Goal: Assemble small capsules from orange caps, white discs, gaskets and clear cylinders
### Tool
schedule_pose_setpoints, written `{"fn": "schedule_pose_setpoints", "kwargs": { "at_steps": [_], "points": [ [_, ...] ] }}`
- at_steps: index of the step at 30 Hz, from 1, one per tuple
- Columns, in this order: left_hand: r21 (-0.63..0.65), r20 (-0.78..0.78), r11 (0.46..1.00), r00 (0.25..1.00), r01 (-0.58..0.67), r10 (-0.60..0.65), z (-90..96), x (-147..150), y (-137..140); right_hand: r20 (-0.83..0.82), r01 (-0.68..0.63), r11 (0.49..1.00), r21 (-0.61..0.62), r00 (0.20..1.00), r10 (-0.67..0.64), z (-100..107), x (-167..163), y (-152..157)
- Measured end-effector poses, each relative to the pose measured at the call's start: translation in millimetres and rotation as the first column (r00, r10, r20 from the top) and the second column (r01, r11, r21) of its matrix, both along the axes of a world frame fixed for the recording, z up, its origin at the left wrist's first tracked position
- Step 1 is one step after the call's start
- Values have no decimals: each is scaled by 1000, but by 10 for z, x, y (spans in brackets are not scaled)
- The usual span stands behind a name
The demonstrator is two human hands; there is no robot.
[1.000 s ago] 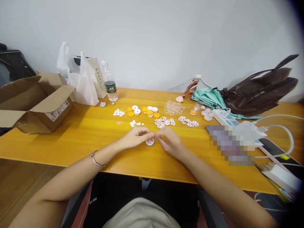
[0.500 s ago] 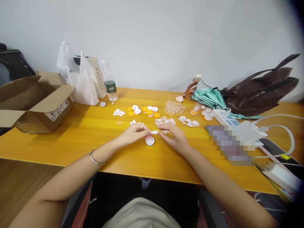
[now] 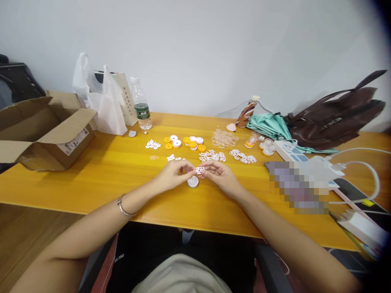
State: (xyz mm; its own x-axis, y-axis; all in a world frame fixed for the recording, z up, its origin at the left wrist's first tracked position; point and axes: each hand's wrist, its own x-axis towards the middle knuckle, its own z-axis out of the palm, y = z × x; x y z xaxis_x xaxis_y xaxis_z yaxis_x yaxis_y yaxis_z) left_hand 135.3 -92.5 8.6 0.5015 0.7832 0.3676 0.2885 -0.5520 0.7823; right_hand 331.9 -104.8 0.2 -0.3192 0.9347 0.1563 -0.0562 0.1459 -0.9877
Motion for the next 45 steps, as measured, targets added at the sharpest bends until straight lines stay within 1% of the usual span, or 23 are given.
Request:
{"fn": "schedule_pose_setpoints", "kwargs": {
  "at_steps": [2,4,8,10,11,12,13,14,16,17,18,20,22,23,25,30,34,36,38,40,42,43,45],
  "points": [
    [15,-7,1000,1000,3,-3,3,3,-8,9,15,1000,21,1000,-15,-5,4,-3],
    [-3,-20,1000,1000,19,-19,13,7,-17,24,18,999,37,1000,-19,-5,6,-14],
    [-92,-44,993,996,79,-83,43,15,-31,51,-18,999,51,999,15,2,3,-30],
    [-128,-37,989,996,70,-76,52,15,-24,64,-38,998,40,997,36,17,32,-1],
    [-140,-33,989,998,52,-57,53,13,-17,72,-23,999,42,997,20,29,67,28],
    [-148,-30,988,999,32,-36,51,10,-7,83,21,998,57,996,-26,41,117,68],
    [-153,-26,988,1000,12,-17,48,5,4,97,99,991,88,990,-107,51,182,117],
    [-153,-25,988,1000,-1,-3,42,0,15,112,199,971,130,970,-214,56,260,172],
    [-144,-22,990,1000,-10,7,29,-11,37,182,406,879,251,872,-455,40,432,291],
    [-140,-21,990,1000,-8,5,22,-15,46,264,454,833,316,802,-537,17,514,347],
    [-138,-23,990,1000,-5,2,16,-19,54,352,462,804,374,732,-584,-15,586,398],
    [-136,-27,991,1000,-6,2,7,-25,64,498,416,787,456,614,-613,-94,684,479],
    [-136,-31,991,999,-18,14,5,-28,70,580,365,784,502,530,-619,-170,721,536],
    [-134,-34,991,999,-23,18,5,-28,72,602,348,784,513,505,-618,-201,722,558],
    [-135,-39,991,999,-22,17,6,-28,74,625,329,791,516,487,-610,-244,710,595],
    [-145,-37,989,999,-7,2,2,-27,77,640,325,810,488,497,-586,-265,703,627],
    [-140,-40,990,999,-2,-3,0,-31,79,640,338,815,471,504,-580,-215,716,563],
    [-144,-41,990,999,-2,-4,6,-32,78,623,369,814,449,524,-581,-170,706,519],
    [-153,-33,988,999,0,-6,17,-30,72,572,425,815,393,581,-579,-121,681,481],
    [-166,-23,986,1000,0,-4,32,-27,64,466,457,833,311,690,-553,-74,641,454],
    [-175,-21,984,1000,-3,0,46,-24,55,346,435,867,243,796,-497,-34,593,432],
    [-179,-22,984,1000,-4,0,52,-22,51,297,417,881,222,832,-468,-17,567,420],
    [-182,-27,983,1000,-2,-3,58,-21,47,248,387,900,199,869,-428,11,513,391]
  ]
}}
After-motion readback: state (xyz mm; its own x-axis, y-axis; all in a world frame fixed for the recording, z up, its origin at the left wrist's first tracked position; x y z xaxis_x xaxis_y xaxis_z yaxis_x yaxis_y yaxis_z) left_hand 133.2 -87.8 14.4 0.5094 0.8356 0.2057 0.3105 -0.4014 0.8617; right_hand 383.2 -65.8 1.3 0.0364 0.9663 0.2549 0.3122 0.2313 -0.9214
